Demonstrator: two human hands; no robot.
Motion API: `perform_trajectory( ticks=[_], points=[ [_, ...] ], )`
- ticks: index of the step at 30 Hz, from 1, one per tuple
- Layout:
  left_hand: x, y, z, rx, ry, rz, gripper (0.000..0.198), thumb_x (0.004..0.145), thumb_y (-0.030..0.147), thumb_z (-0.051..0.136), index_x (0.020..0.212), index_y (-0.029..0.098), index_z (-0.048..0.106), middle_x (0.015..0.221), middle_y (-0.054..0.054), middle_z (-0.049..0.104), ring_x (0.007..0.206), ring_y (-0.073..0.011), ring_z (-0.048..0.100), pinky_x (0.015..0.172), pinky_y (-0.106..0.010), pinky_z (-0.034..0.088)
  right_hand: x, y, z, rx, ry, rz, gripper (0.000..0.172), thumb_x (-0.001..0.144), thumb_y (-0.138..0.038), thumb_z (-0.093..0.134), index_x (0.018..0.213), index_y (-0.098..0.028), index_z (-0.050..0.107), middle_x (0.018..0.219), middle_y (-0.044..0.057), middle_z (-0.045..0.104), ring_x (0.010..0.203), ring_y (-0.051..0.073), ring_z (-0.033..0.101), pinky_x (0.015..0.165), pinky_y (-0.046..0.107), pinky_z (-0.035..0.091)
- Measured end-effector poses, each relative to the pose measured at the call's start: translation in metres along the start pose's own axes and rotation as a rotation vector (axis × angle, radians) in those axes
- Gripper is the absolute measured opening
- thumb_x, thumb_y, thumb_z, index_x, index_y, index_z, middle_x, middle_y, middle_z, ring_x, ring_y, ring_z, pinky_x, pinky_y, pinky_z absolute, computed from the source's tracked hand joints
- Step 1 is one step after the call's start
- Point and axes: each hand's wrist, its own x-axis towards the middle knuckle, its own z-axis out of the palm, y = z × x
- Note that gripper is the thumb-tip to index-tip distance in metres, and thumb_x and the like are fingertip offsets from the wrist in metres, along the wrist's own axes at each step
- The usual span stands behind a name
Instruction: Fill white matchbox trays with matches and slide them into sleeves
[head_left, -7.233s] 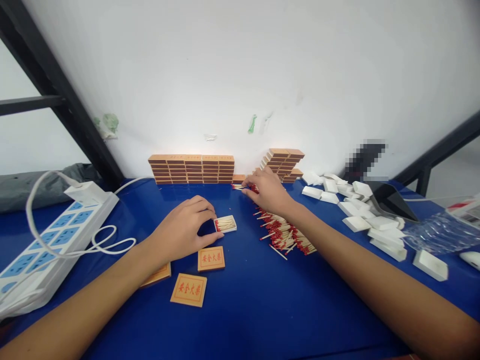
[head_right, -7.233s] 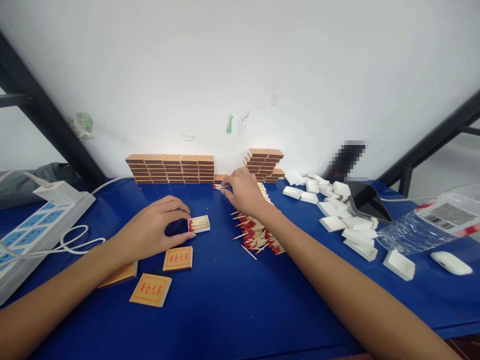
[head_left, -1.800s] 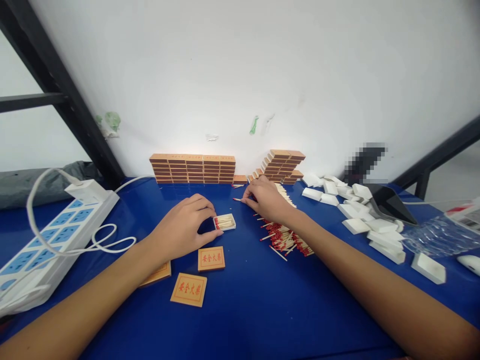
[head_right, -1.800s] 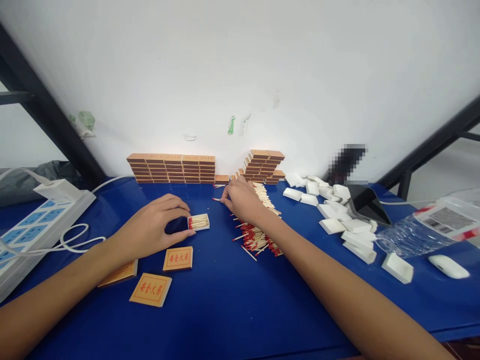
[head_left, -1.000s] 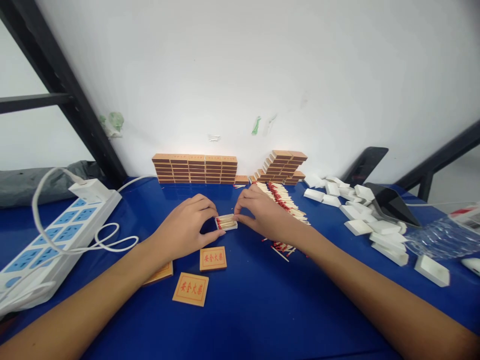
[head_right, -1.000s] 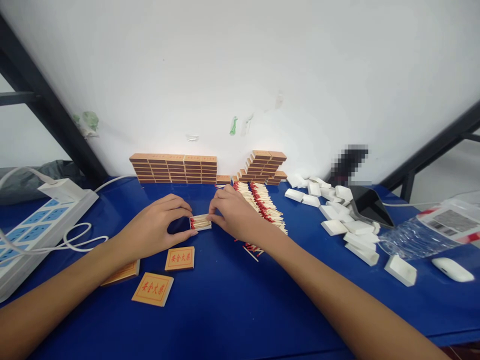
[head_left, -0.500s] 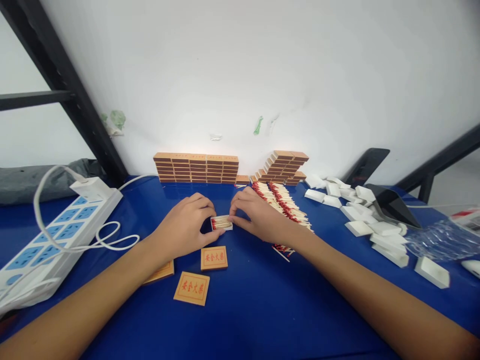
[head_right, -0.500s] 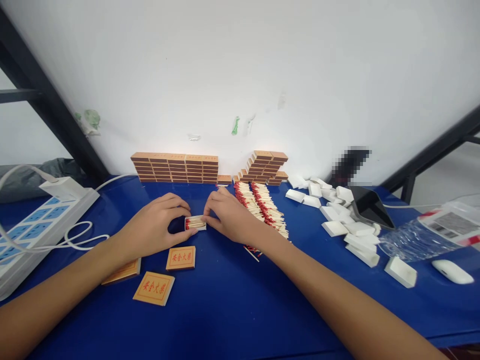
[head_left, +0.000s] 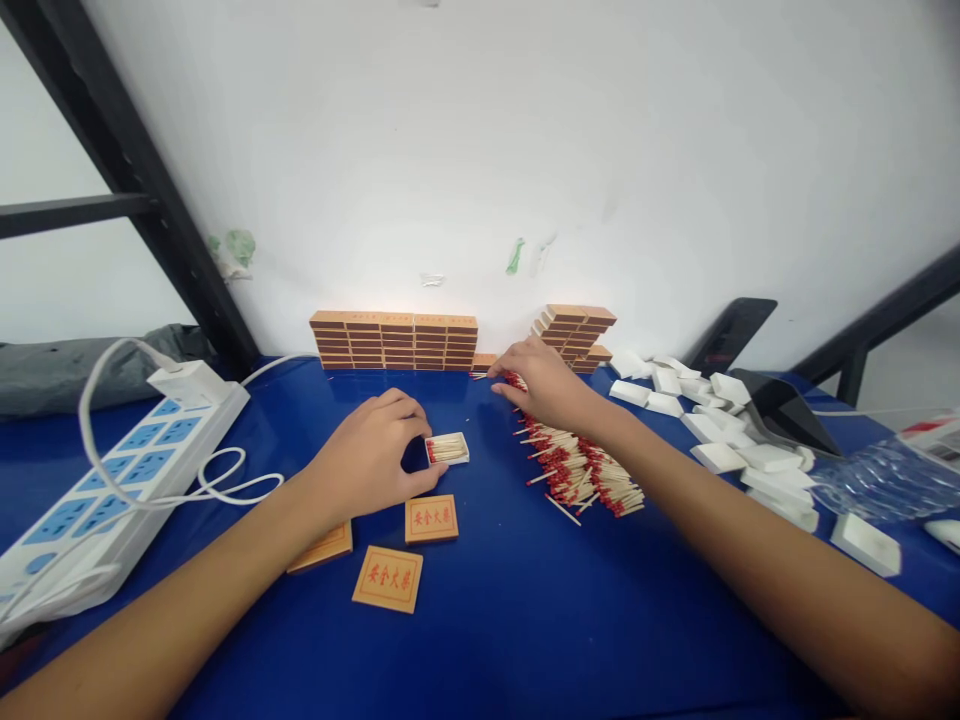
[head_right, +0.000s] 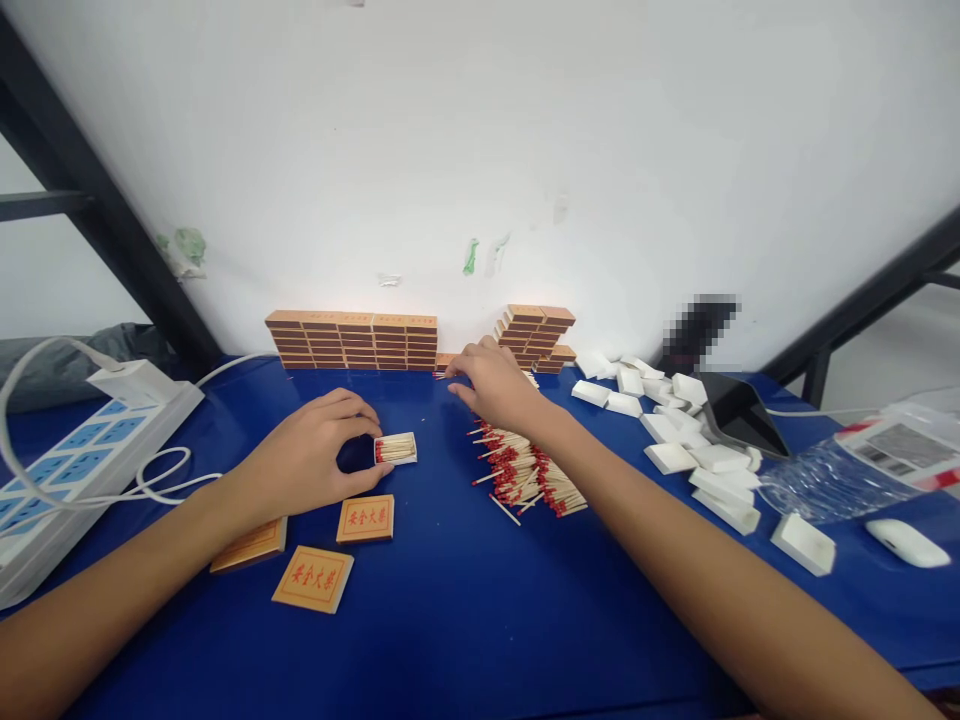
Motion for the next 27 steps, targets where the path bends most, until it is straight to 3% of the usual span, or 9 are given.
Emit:
perform_trajectory(
  ticks=[5,13,20,27],
  points=[
    [0.0,0.0,0.0,0.009,-0.009,0.01,0.025,0.091,0.042,0.074,0.094,0.017,0.078,0.105,-0.01,0.074,0.109,-0.0306,0.065,0.098,-0.05,0.057,0.017,0.013,0.017,-0.061,-0.078,0.01,0.021,0.098,-0.02,0.068,0.117,-0.016,0.077,0.107,0.016,0.072,0.105,0.032,0.056,0.094,0.045,0.043],
    [-0.002,0.0,-0.001,0.025,-0.01,0.018,0.028,0.093,0.043,0.072,0.095,0.017,0.078,0.108,-0.01,0.073,0.109,-0.0287,0.064,0.098,-0.048,0.057,0.027,0.007,0.022,-0.007,-0.099,0.021,0.011,0.096,-0.016,0.068,0.091,-0.016,0.077,0.098,0.014,0.071,0.103,0.031,0.056,0.092,0.041,0.041],
    [-0.001,0.002,-0.001,0.027,-0.022,0.027,0.027,0.092,0.044,0.074,0.094,0.017,0.078,0.109,-0.01,0.074,0.109,-0.0286,0.065,0.098,-0.047,0.056,0.003,-0.008,0.009,0.078,-0.138,-0.042,0.009,0.096,-0.017,0.069,0.089,-0.018,0.075,0.096,0.011,0.071,0.1,0.028,0.056,0.093,0.04,0.042],
    [-0.002,0.003,-0.003,0.002,-0.052,0.016,0.03,0.09,0.048,0.077,0.095,0.018,0.078,0.109,-0.009,0.074,0.111,-0.0292,0.065,0.098,-0.048,0.057,-0.023,-0.019,0.006,0.132,-0.095,-0.04,0.002,0.096,-0.02,0.072,0.097,-0.018,0.073,0.101,0.011,0.067,0.106,0.028,0.054,0.094,0.04,0.046]
  ],
)
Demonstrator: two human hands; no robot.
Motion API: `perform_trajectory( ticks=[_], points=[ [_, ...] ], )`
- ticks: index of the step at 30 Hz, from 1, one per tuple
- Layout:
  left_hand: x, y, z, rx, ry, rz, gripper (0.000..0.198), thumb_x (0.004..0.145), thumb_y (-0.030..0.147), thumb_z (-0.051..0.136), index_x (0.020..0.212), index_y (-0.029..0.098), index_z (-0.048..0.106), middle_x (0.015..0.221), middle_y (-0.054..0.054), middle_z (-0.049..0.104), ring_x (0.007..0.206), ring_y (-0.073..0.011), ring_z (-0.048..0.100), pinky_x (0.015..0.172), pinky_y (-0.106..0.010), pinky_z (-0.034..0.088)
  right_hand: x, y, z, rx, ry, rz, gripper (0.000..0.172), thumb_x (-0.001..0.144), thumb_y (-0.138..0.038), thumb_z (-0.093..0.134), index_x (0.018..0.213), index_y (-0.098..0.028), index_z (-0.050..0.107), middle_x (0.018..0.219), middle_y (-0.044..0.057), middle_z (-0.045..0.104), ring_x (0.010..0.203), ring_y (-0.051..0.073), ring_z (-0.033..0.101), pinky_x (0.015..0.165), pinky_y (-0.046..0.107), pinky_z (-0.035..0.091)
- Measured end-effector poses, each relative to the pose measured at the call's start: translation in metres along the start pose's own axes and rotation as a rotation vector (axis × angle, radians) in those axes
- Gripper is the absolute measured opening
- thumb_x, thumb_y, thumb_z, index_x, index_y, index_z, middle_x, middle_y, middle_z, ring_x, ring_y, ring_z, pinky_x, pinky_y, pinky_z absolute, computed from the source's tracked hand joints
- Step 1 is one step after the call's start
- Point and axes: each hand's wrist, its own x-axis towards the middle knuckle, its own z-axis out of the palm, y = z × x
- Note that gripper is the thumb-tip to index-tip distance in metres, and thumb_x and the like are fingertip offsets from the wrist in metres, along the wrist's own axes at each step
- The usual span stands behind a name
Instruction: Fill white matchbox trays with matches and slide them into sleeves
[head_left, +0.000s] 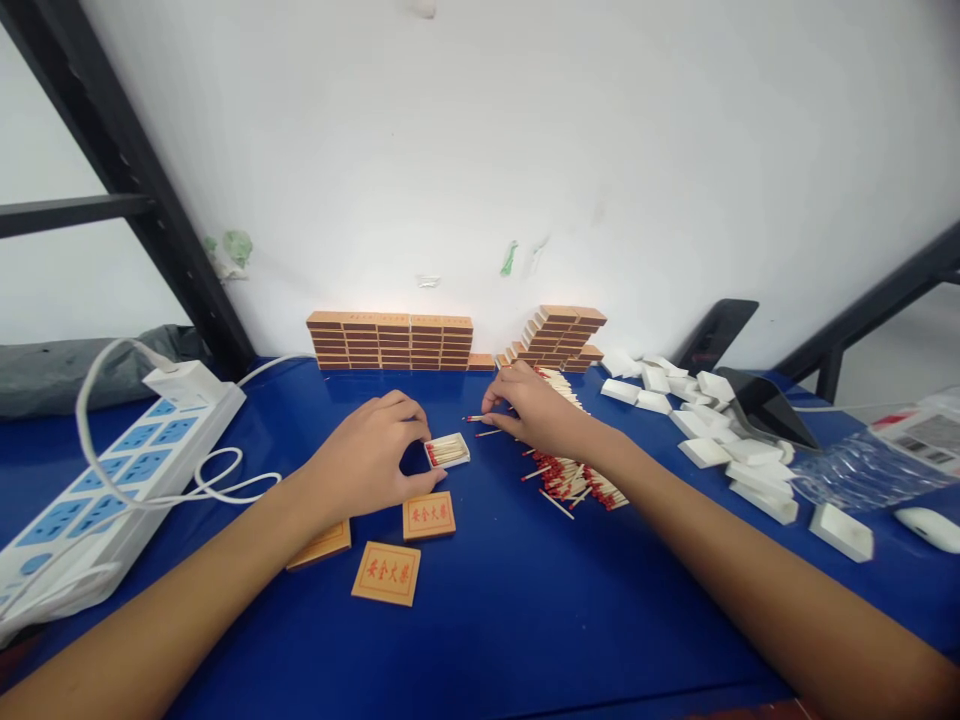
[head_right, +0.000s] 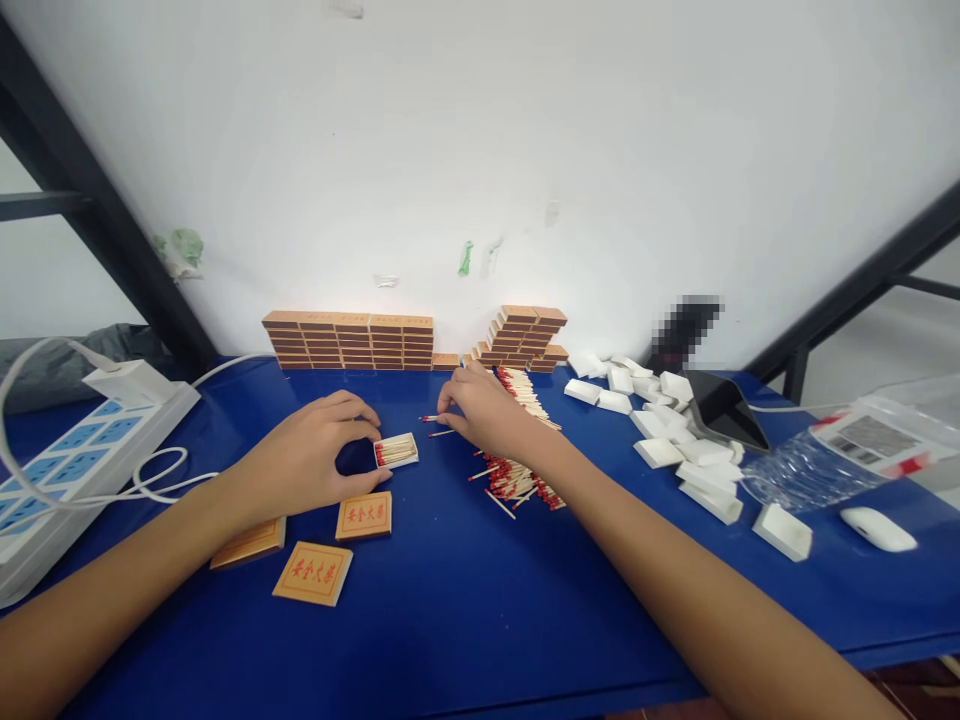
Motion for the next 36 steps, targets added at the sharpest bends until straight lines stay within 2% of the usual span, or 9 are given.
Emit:
perform_trajectory(
  ticks=[5,11,16,20,24,27,30,32,36],
  points=[
    [0.001,-0.003,-0.001,-0.009,-0.017,0.0,0.035,0.089,0.05,0.077,0.1,0.017,0.079,0.111,-0.009,0.074,0.112,-0.0291,0.065,0.099,-0.047,0.057,-0.008,0.002,0.0,0.011,-0.007,-0.02,0.005,0.096,-0.019,0.071,0.092,-0.019,0.073,0.096,0.01,0.067,0.102,0.028,0.054,0.09,0.042,0.046],
    [0.003,-0.005,0.0,-0.011,-0.004,0.021,0.033,0.091,0.049,0.073,0.1,0.017,0.08,0.109,-0.01,0.074,0.112,-0.0289,0.065,0.098,-0.046,0.057,-0.006,0.004,0.0,0.017,0.024,-0.053,0.007,0.099,-0.019,0.068,0.102,-0.019,0.075,0.101,0.01,0.067,0.105,0.028,0.053,0.095,0.042,0.045],
    [0.001,-0.005,0.0,-0.017,0.015,0.04,0.033,0.093,0.047,0.072,0.1,0.017,0.08,0.108,-0.01,0.074,0.11,-0.0285,0.066,0.097,-0.045,0.058,-0.006,0.007,0.004,0.004,0.004,-0.051,0.01,0.097,-0.012,0.066,0.094,-0.018,0.073,0.099,0.011,0.067,0.105,0.028,0.053,0.094,0.041,0.045],
    [0.001,-0.006,0.001,-0.018,0.016,0.045,0.033,0.092,0.048,0.072,0.1,0.016,0.08,0.108,-0.01,0.074,0.11,-0.0292,0.066,0.095,-0.046,0.059,-0.014,0.008,-0.005,0.005,-0.07,-0.041,0.014,0.097,-0.011,0.062,0.09,-0.019,0.072,0.102,0.011,0.066,0.102,0.027,0.054,0.094,0.042,0.045],
    [0.001,-0.007,0.001,-0.016,0.018,0.038,0.034,0.092,0.049,0.072,0.101,0.017,0.08,0.109,-0.011,0.074,0.11,-0.0299,0.067,0.096,-0.046,0.058,-0.021,0.001,-0.017,0.039,-0.126,-0.044,0.008,0.1,-0.021,0.066,0.1,-0.019,0.073,0.108,0.012,0.066,0.106,0.028,0.054,0.098,0.045,0.044],
    [0.002,-0.007,0.001,-0.026,0.02,0.04,0.032,0.091,0.048,0.073,0.099,0.018,0.08,0.109,-0.01,0.075,0.11,-0.0298,0.067,0.095,-0.046,0.058,-0.022,-0.004,-0.018,0.07,-0.154,-0.043,0.013,0.098,-0.028,0.072,0.107,-0.019,0.072,0.111,0.012,0.065,0.109,0.029,0.055,0.099,0.045,0.045],
    [0.002,-0.006,0.0,-0.036,0.023,0.052,0.03,0.091,0.047,0.073,0.099,0.018,0.08,0.109,-0.01,0.075,0.11,-0.0297,0.067,0.095,-0.046,0.058,-0.021,-0.007,-0.013,0.088,-0.168,-0.035,0.007,0.1,-0.025,0.068,0.097,-0.019,0.071,0.107,0.011,0.064,0.105,0.027,0.055,0.097,0.043,0.045],
    [0.002,-0.006,0.0,-0.036,0.026,0.059,0.03,0.092,0.046,0.072,0.1,0.018,0.079,0.11,-0.01,0.075,0.11,-0.0293,0.067,0.095,-0.046,0.059,-0.02,-0.008,-0.01,0.091,-0.168,-0.032,0.011,0.101,-0.022,0.066,0.09,-0.019,0.07,0.103,0.01,0.065,0.102,0.026,0.055,0.095,0.041,0.045],
    [0.002,-0.006,0.002,-0.024,0.037,0.073,0.029,0.093,0.045,0.072,0.101,0.018,0.079,0.11,-0.01,0.075,0.109,-0.0289,0.067,0.094,-0.045,0.059,-0.021,-0.014,-0.009,0.121,-0.108,-0.043,0.01,0.101,-0.019,0.065,0.091,-0.019,0.068,0.102,0.009,0.065,0.101,0.026,0.054,0.093,0.041,0.046]
  ],
)
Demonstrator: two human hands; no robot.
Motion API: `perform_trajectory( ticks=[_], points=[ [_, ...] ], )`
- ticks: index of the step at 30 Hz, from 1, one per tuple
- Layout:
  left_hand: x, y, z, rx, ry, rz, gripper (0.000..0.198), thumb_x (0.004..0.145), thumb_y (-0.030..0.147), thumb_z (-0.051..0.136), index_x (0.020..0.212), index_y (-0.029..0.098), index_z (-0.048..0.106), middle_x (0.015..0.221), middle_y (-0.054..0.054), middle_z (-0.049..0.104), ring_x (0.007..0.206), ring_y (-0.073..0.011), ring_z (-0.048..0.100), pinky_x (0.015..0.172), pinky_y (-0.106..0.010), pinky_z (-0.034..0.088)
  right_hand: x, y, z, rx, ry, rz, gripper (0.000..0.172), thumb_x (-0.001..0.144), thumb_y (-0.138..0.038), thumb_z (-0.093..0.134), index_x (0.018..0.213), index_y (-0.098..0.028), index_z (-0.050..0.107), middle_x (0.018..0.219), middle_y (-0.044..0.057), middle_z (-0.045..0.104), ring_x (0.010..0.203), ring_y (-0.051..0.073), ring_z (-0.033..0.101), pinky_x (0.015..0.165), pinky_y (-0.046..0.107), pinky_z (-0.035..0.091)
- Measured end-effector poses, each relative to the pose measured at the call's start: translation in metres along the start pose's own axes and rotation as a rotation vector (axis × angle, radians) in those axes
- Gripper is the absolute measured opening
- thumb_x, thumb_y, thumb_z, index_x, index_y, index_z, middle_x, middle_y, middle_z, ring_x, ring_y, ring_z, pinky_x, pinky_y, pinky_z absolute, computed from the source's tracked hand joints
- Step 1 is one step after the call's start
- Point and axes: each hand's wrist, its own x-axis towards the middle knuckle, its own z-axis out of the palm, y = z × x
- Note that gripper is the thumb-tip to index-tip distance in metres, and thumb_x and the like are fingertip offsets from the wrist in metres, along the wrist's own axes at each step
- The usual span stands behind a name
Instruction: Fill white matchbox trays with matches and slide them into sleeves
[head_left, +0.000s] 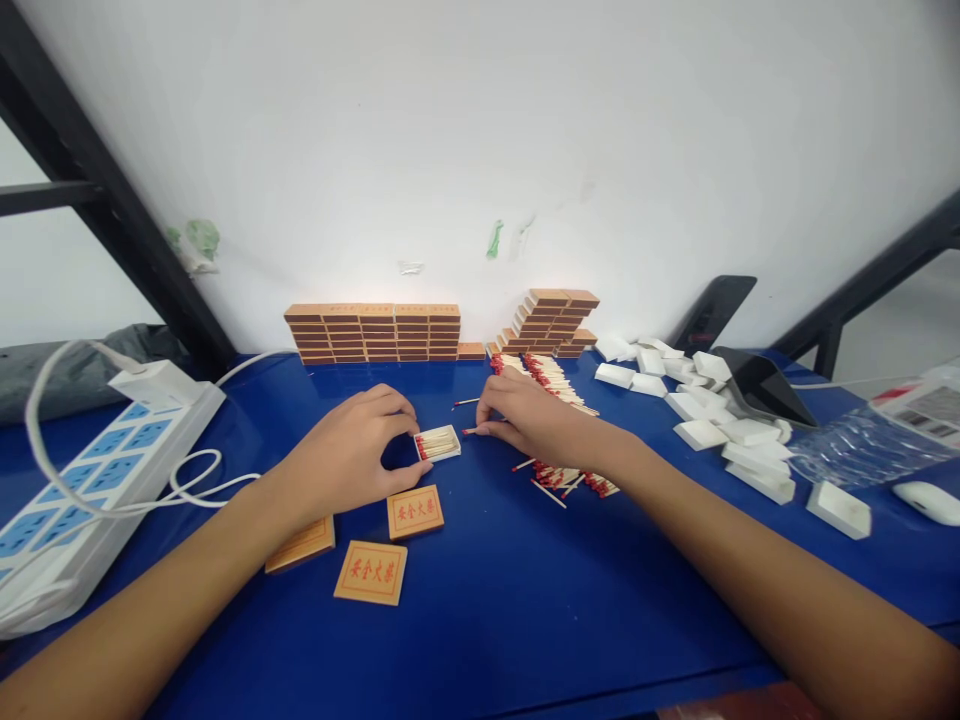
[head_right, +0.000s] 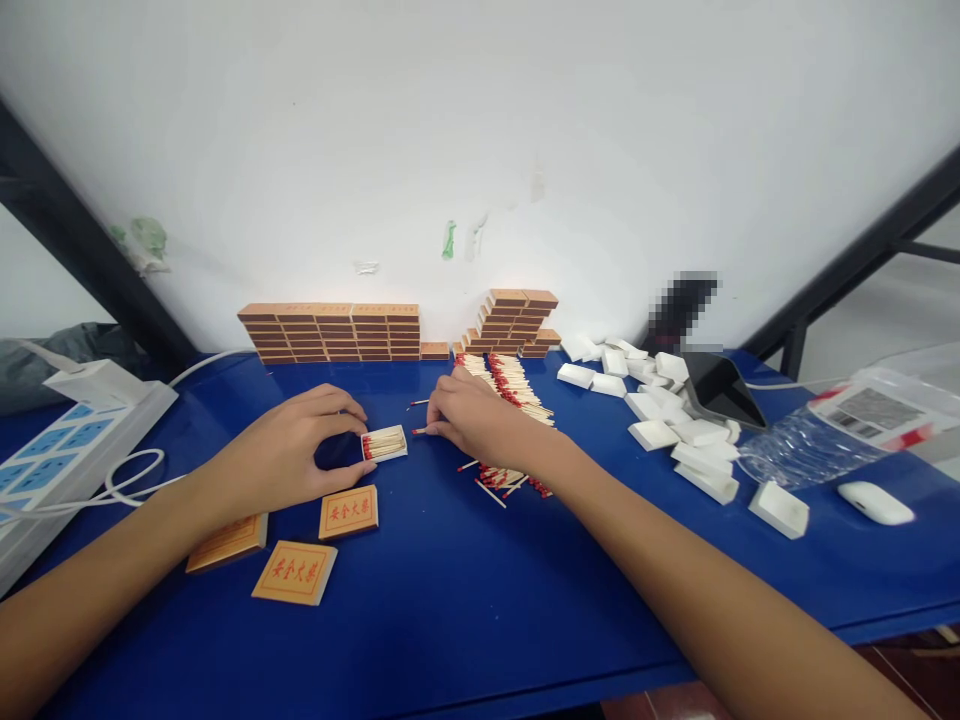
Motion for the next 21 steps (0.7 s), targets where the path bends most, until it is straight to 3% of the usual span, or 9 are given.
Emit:
perform_trajectory(
  ticks=[5,12,18,21],
  points=[
    [0.001,0.002,0.002,0.003,0.013,0.023,0.026,0.093,0.042,0.073,0.101,0.018,0.078,0.108,-0.01,0.074,0.107,-0.0288,0.067,0.094,-0.046,0.058,0.002,-0.021,0.01,0.015,0.163,-0.075,0.009,0.104,-0.022,0.063,0.096,-0.02,0.066,0.103,0.009,0.066,0.102,0.026,0.052,0.092,0.041,0.044],
    [0.001,0.005,0.002,0.003,0.021,0.044,0.024,0.093,0.04,0.074,0.095,0.016,0.076,0.106,-0.01,0.073,0.106,-0.0292,0.067,0.094,-0.047,0.058,0.006,-0.044,0.025,-0.033,0.178,-0.095,0.014,0.104,-0.016,0.06,0.093,-0.019,0.068,0.101,0.009,0.066,0.099,0.025,0.051,0.087,0.039,0.044],
    [0.001,0.004,0.001,0.008,0.028,0.039,0.026,0.094,0.042,0.073,0.096,0.017,0.076,0.106,-0.01,0.073,0.105,-0.0274,0.067,0.094,-0.045,0.058,0.008,-0.028,0.02,0.045,0.216,-0.134,0.008,0.103,-0.019,0.065,0.099,-0.02,0.072,0.1,0.008,0.067,0.1,0.024,0.052,0.09,0.039,0.044],
    [0.001,0.004,0.001,0.006,0.024,0.035,0.026,0.094,0.043,0.073,0.099,0.017,0.077,0.106,-0.01,0.074,0.107,-0.0277,0.066,0.095,-0.044,0.058,0.013,-0.009,0.018,-0.026,0.303,-0.04,0.009,0.102,-0.021,0.065,0.096,-0.02,0.072,0.099,0.009,0.068,0.101,0.026,0.053,0.095,0.043,0.043]
  ],
)
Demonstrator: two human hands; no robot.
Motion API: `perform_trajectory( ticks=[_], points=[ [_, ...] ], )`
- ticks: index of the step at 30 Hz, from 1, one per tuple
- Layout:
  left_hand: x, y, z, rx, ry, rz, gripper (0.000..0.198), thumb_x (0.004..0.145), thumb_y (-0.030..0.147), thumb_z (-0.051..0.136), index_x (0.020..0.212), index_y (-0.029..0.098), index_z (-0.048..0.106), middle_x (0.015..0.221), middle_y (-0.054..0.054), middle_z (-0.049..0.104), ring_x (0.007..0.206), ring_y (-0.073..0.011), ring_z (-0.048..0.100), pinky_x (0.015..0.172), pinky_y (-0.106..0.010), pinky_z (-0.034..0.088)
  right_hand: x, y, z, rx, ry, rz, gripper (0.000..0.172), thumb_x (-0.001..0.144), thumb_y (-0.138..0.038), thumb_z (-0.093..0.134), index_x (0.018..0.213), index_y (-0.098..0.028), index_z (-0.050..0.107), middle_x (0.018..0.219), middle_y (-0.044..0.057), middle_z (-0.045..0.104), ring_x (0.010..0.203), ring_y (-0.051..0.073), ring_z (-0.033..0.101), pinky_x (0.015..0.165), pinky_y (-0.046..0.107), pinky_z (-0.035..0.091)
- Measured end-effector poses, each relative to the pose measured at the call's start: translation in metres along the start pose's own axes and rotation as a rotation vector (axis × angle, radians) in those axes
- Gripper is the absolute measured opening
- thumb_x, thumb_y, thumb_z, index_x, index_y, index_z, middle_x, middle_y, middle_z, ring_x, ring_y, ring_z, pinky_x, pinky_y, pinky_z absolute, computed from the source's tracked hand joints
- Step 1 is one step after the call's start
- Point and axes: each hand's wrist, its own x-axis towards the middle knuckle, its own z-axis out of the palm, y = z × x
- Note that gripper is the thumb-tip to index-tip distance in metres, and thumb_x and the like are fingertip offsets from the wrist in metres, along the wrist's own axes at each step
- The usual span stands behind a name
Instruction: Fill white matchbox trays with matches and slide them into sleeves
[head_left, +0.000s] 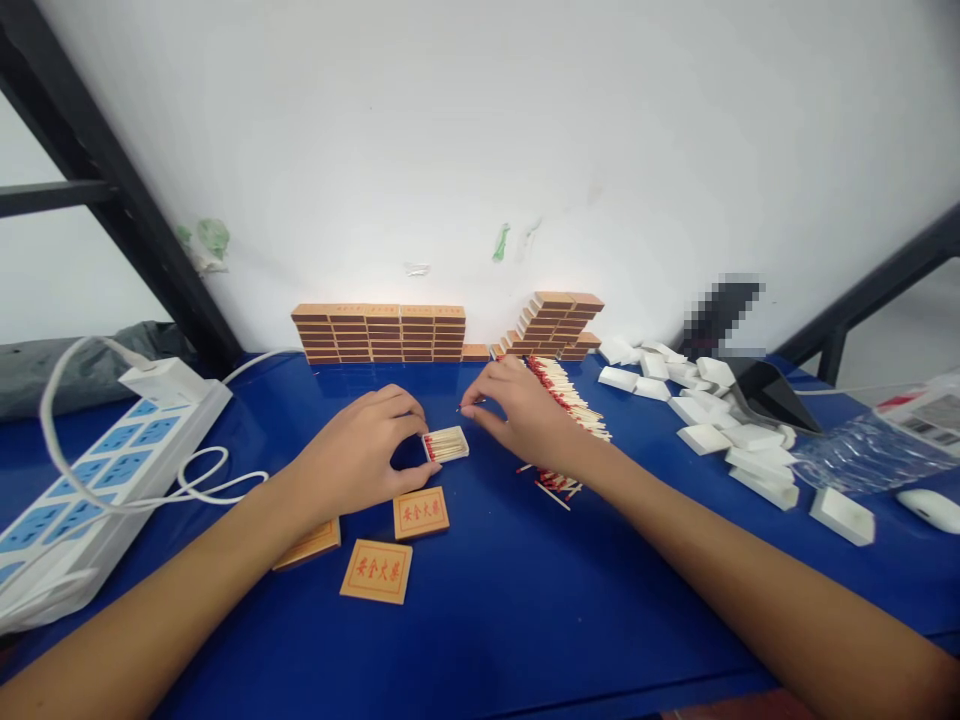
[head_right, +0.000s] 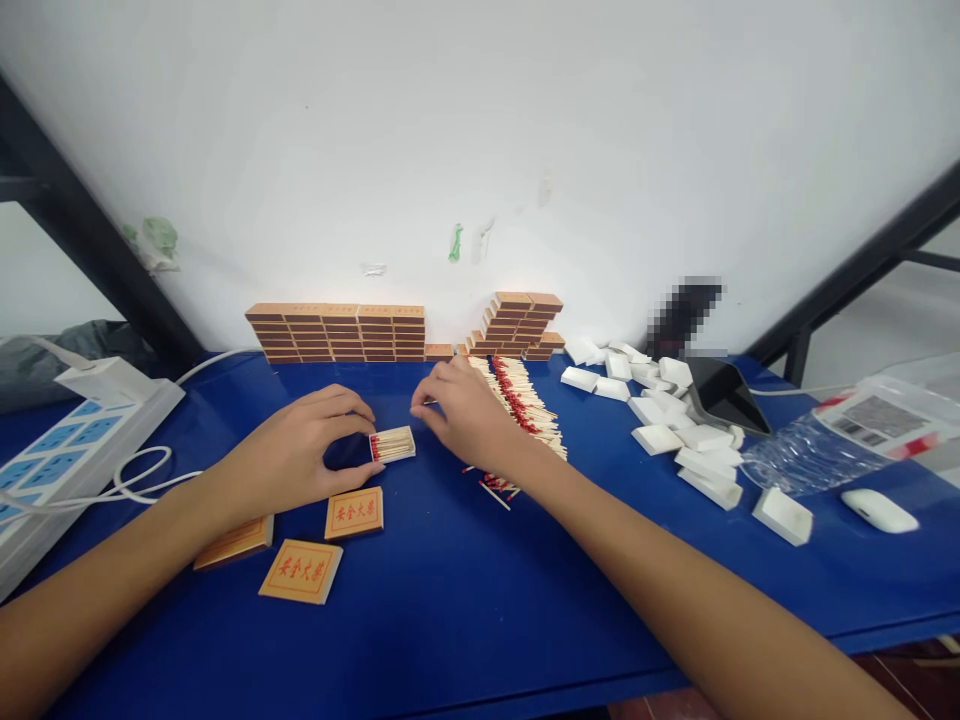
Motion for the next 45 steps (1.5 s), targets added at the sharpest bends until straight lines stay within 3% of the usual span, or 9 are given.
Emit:
perform_trajectory(
  ticks=[3,8,17,25,28,33,38,45],
  points=[
    [0.0,0.0,0.0,0.01,0.002,0.003,0.027,0.095,0.043,0.072,0.099,0.017,0.077,0.106,-0.01,0.074,0.107,-0.0281,0.066,0.095,-0.045,0.058,0.003,0.017,0.003,-0.098,0.007,0.075,0.006,0.1,-0.022,0.068,0.099,-0.019,0.073,0.103,0.011,0.068,0.105,0.029,0.053,0.099,0.045,0.043],
    [0.0,-0.002,0.0,0.024,-0.005,-0.004,0.026,0.095,0.042,0.071,0.102,0.018,0.078,0.108,-0.01,0.074,0.107,-0.0283,0.067,0.093,-0.045,0.058,0.007,0.027,0.008,-0.192,-0.108,0.104,0.009,0.1,-0.024,0.067,0.095,-0.018,0.072,0.104,0.012,0.067,0.106,0.03,0.052,0.097,0.045,0.043],
    [0.0,-0.005,-0.001,0.041,-0.007,-0.001,0.031,0.096,0.045,0.071,0.104,0.016,0.078,0.109,-0.011,0.074,0.107,-0.0287,0.067,0.095,-0.045,0.058,-0.003,0.022,-0.038,-0.059,-0.179,0.097,0.018,0.104,-0.025,0.06,0.088,-0.02,0.065,0.096,0.01,0.067,0.098,0.028,0.052,0.087,0.041,0.043],
    [0.0,-0.005,-0.002,0.031,-0.009,-0.015,0.027,0.095,0.044,0.071,0.101,0.018,0.078,0.11,-0.011,0.075,0.107,-0.029,0.067,0.094,-0.045,0.058,-0.01,0.013,-0.032,-0.01,-0.322,0.055,0.013,0.096,-0.02,0.069,0.083,-0.021,0.069,0.097,0.009,0.069,0.097,0.026,0.058,0.091,0.042,0.046],
    [-0.001,-0.006,-0.002,0.038,-0.013,-0.014,0.03,0.096,0.046,0.07,0.103,0.018,0.078,0.11,-0.011,0.075,0.108,-0.0293,0.067,0.095,-0.045,0.058,-0.012,0.01,-0.047,0.018,-0.392,0.1,0.01,0.096,-0.022,0.07,0.086,-0.022,0.071,0.094,0.007,0.072,0.092,0.024,0.062,0.082,0.037,0.048],
    [-0.001,-0.006,-0.002,0.04,-0.02,-0.018,0.031,0.096,0.045,0.07,0.103,0.016,0.078,0.11,-0.011,0.074,0.108,-0.0284,0.067,0.095,-0.045,0.059,-0.018,0.003,-0.075,0.064,-0.644,0.231,0.009,0.086,-0.018,0.076,0.082,-0.025,0.076,0.084,0.001,0.076,0.072,0.018,0.066,0.061,0.03,0.045],
    [0.0,-0.006,-0.002,0.032,-0.002,-0.004,0.03,0.096,0.044,0.071,0.102,0.016,0.078,0.11,-0.012,0.074,0.107,-0.0286,0.067,0.095,-0.046,0.059,-0.019,-0.005,-0.069,0.035,-0.703,0.231,0.016,0.087,-0.014,0.072,0.077,-0.025,0.076,0.08,0.001,0.075,0.069,0.018,0.066,0.059,0.03,0.046],
    [0.0,-0.005,-0.003,0.041,-0.012,-0.006,0.031,0.096,0.044,0.071,0.104,0.015,0.079,0.109,-0.012,0.074,0.108,-0.0299,0.067,0.095,-0.046,0.058,-0.016,-0.009,-0.054,0.095,-0.626,0.201,0.009,0.094,-0.022,0.072,0.085,-0.023,0.074,0.094,0.003,0.076,0.079,0.018,0.066,0.065,0.029,0.046]
  ],
)
